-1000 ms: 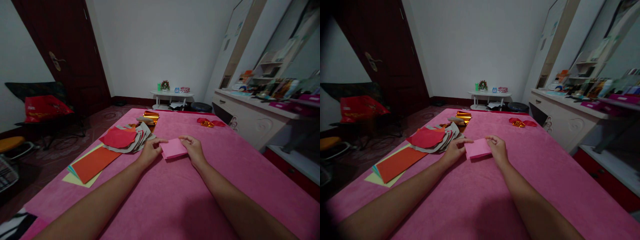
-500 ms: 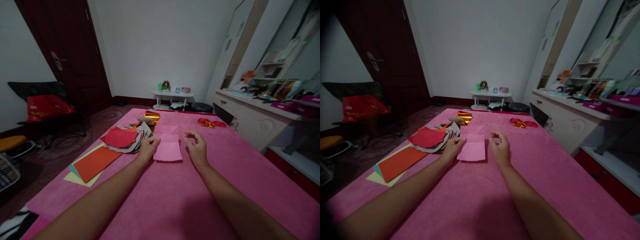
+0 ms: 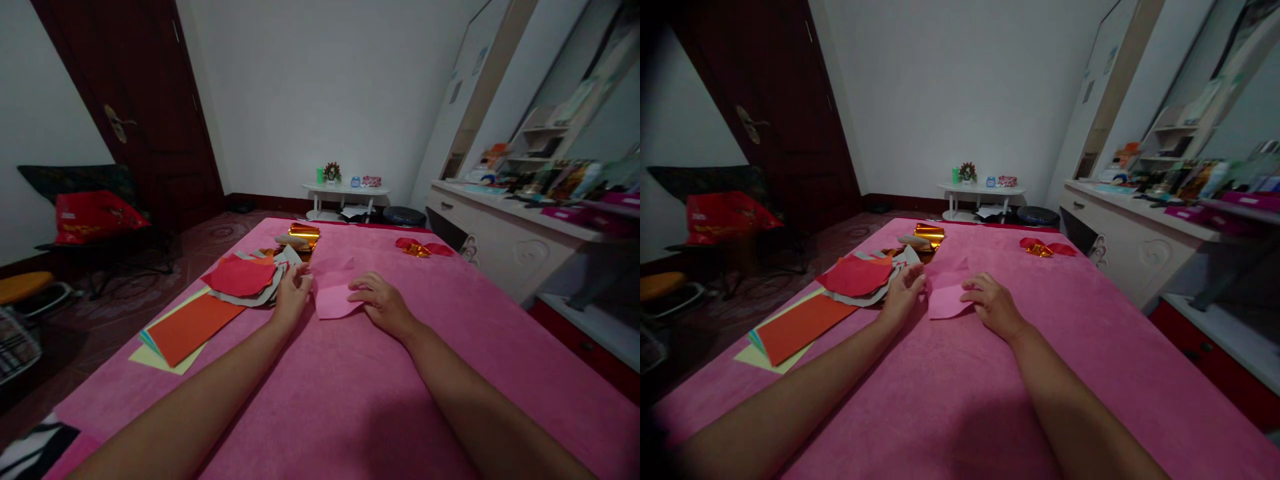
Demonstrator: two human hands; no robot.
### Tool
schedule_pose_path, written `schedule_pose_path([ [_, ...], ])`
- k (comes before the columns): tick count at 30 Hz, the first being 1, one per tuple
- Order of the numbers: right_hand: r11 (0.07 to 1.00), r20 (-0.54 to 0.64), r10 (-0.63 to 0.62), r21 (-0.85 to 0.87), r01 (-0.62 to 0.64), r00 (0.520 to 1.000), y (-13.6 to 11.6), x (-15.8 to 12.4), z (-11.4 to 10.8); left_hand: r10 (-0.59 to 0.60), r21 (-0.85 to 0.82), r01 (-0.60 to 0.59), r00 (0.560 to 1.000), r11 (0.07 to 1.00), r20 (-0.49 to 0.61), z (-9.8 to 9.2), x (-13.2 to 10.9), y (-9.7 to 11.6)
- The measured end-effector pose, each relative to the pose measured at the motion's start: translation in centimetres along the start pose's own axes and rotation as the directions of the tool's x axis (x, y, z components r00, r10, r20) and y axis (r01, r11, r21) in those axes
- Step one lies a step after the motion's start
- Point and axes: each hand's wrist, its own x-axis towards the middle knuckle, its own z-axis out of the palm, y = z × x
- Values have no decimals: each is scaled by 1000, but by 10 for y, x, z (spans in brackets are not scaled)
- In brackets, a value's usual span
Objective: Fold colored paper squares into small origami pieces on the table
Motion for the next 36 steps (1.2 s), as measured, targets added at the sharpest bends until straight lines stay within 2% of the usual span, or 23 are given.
schedule_pose_path([
  [2, 999, 31, 37, -11, -37, 999, 7, -3, 0, 133, 129, -130, 991, 983, -19, -2, -1, 3],
  [4, 997, 63, 82, -8, -81, 995, 12, -6, 0, 267, 251, -262, 964, 932, 15, -4, -4, 10],
  [6, 991, 92, 134, 13, -136, 987, 12, -7, 0, 337, 296, -360, 933, 885, 127, -5, -10, 20],
  [8, 979, 112, 193, 46, -199, 975, 11, -7, 0, 319, 300, -403, 902, 864, 292, -5, -15, 28],
  [11, 950, 132, 280, 105, -294, 951, 7, -5, -1, 200, 358, -410, 844, 839, 497, -4, -18, 33],
  [14, 911, 131, 357, 168, -376, 925, 7, -3, 0, 90, 474, -417, 816, 775, 571, -3, -15, 26],
  [16, 891, 118, 400, 185, -416, 909, 10, -1, 3, 61, 530, -402, 835, 747, 547, -1, -11, 18],
  [18, 872, 88, 453, 162, -461, 887, 13, 1, 9, 42, 583, -363, 871, 727, 490, 1, -7, 10],
  [21, 825, 10, 561, 84, -559, 828, 20, 4, 18, 17, 681, -293, 924, 671, 381, 3, -3, 2],
  [23, 787, -36, 617, 48, -615, 786, 23, 5, 25, 9, 739, -265, 944, 620, 331, 4, -2, 1],
  [27, 702, -87, 710, 5, -712, 699, 25, 8, 32, 40, 796, -252, 960, 550, 276, 5, -6, 4],
  [30, 633, -77, 772, -3, -774, 631, 25, 12, 31, 45, 820, -224, 971, 526, 237, 6, -8, 7],
  [36, 587, 35, 805, 92, -804, 592, 25, 20, 30, 26, 808, -192, 977, 557, 214, 7, -8, 3],
])
